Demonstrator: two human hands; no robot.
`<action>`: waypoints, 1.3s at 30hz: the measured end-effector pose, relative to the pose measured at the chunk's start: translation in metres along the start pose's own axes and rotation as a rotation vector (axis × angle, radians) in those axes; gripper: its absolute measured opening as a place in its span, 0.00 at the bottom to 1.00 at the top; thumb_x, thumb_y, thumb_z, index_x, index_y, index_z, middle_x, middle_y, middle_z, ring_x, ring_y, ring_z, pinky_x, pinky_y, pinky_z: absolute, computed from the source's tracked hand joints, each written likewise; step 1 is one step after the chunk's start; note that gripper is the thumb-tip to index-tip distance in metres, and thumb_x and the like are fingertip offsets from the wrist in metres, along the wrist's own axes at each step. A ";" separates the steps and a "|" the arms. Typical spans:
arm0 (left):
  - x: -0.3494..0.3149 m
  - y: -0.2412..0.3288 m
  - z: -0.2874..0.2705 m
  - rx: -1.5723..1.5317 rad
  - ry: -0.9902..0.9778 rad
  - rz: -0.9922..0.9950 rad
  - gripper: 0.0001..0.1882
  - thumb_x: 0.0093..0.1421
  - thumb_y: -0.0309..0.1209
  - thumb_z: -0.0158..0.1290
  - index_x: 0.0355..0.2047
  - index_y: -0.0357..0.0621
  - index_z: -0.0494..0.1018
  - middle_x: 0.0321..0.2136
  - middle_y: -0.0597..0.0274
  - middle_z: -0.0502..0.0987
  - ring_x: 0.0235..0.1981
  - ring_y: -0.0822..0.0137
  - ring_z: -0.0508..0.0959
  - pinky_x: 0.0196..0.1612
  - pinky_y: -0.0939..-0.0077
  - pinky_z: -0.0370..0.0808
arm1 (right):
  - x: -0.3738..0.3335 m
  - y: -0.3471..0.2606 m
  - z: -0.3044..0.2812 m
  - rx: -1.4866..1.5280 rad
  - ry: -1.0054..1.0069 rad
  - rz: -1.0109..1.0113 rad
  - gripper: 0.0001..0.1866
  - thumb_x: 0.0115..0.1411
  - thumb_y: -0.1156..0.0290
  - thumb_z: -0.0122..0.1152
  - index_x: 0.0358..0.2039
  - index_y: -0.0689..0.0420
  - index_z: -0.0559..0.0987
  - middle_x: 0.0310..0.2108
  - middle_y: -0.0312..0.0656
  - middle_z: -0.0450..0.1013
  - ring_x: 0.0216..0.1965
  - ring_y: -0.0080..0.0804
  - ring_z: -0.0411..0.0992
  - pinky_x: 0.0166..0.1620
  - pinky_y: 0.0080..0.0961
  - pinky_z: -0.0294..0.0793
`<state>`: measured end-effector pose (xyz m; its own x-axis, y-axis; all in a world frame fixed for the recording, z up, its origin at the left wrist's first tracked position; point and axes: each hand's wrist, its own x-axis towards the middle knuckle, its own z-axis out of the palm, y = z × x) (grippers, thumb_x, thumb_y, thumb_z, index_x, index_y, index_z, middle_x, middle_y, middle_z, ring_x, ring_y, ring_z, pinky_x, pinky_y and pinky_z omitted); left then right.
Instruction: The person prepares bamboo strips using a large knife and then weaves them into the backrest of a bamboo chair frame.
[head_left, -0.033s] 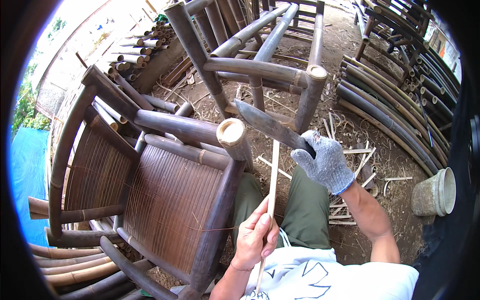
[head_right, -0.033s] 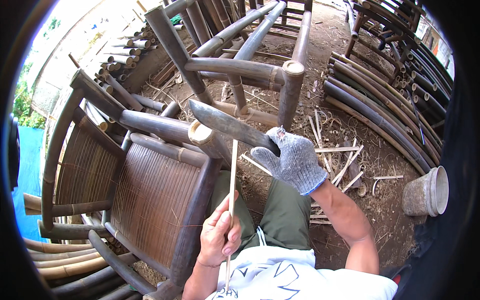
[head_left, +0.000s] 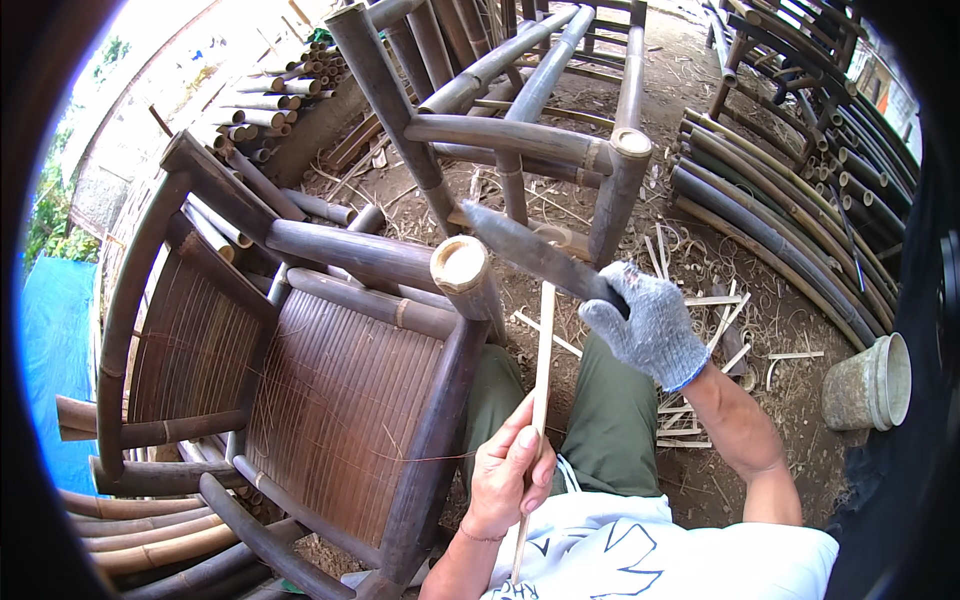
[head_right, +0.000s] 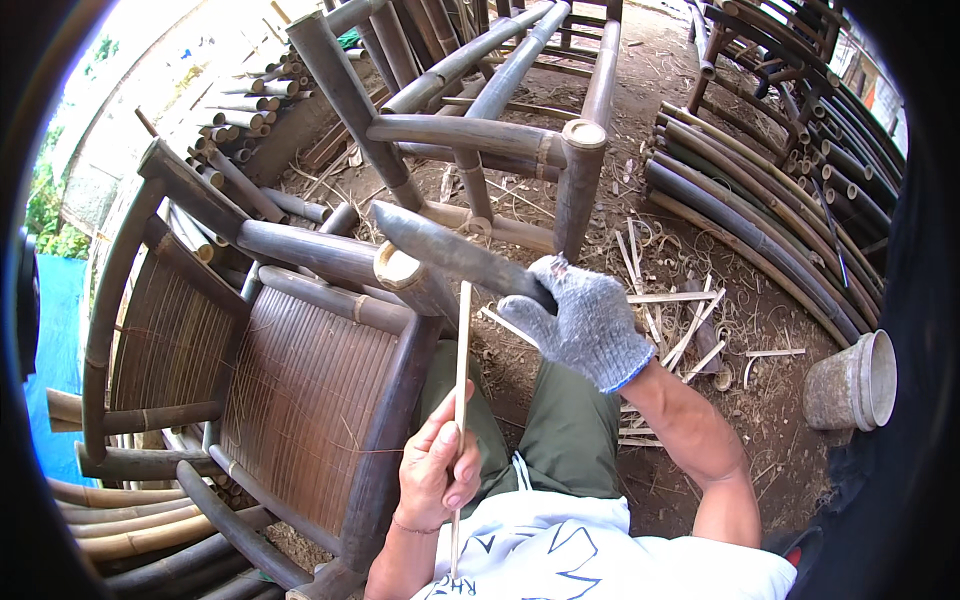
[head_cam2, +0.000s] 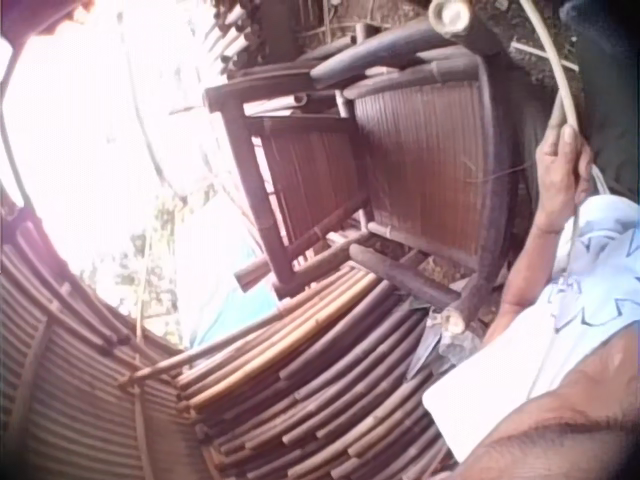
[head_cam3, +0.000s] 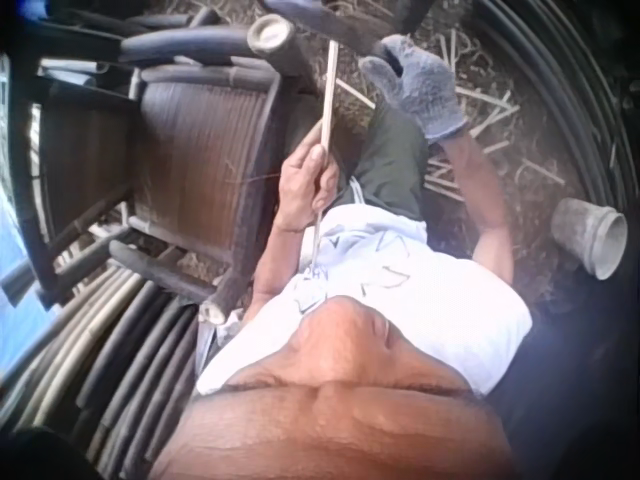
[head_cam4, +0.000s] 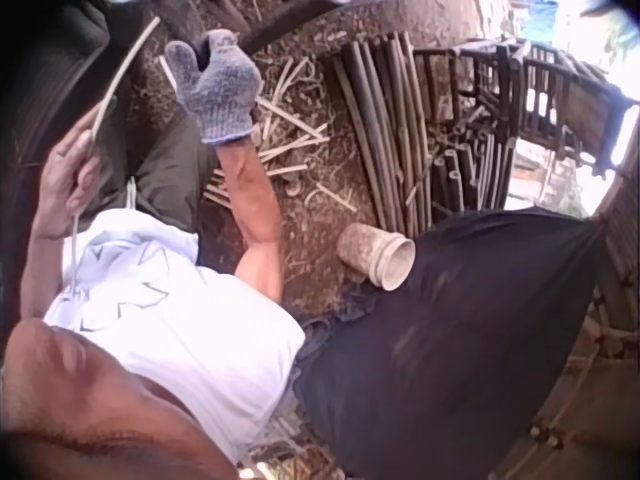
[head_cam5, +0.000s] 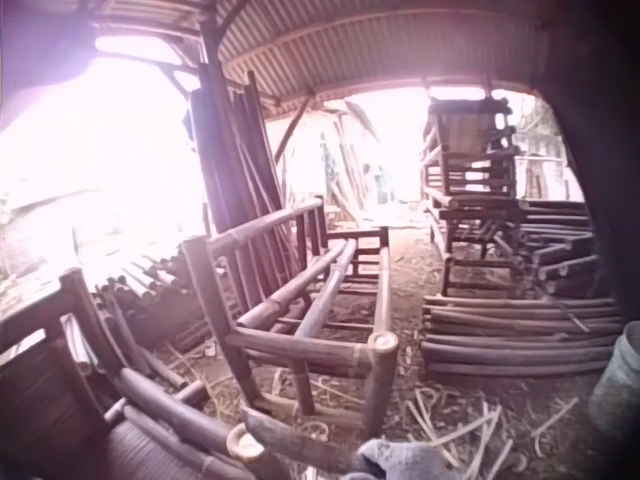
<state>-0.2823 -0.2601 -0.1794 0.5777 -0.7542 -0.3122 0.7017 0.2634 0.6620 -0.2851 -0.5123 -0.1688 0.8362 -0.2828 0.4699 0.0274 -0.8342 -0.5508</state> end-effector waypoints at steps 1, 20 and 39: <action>0.000 0.000 -0.003 0.000 0.005 0.011 0.27 0.75 0.36 0.43 0.71 0.47 0.54 0.18 0.67 0.65 0.09 0.81 0.59 0.11 0.86 0.60 | -0.003 -0.007 -0.001 0.033 -0.033 -0.004 0.27 0.60 0.40 0.63 0.28 0.55 0.75 0.19 0.48 0.72 0.23 0.50 0.76 0.27 0.40 0.74; -0.001 0.001 -0.006 0.033 0.046 0.016 0.28 0.74 0.36 0.44 0.71 0.45 0.55 0.18 0.68 0.65 0.09 0.81 0.59 0.11 0.87 0.60 | -0.028 -0.021 -0.002 0.010 -0.085 -0.085 0.24 0.61 0.47 0.65 0.27 0.57 0.76 0.20 0.49 0.72 0.23 0.48 0.76 0.28 0.38 0.74; 0.003 -0.003 -0.008 0.172 0.066 0.115 0.27 0.73 0.33 0.46 0.70 0.43 0.57 0.20 0.65 0.70 0.12 0.80 0.64 0.14 0.87 0.63 | -0.020 0.008 -0.003 0.153 -0.013 0.126 0.19 0.66 0.53 0.60 0.32 0.58 0.78 0.22 0.49 0.72 0.25 0.50 0.76 0.29 0.41 0.74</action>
<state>-0.2794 -0.2588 -0.1880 0.6798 -0.6827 -0.2681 0.5512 0.2344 0.8007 -0.3033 -0.5144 -0.1810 0.8450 -0.3740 0.3822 0.0037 -0.7106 -0.7036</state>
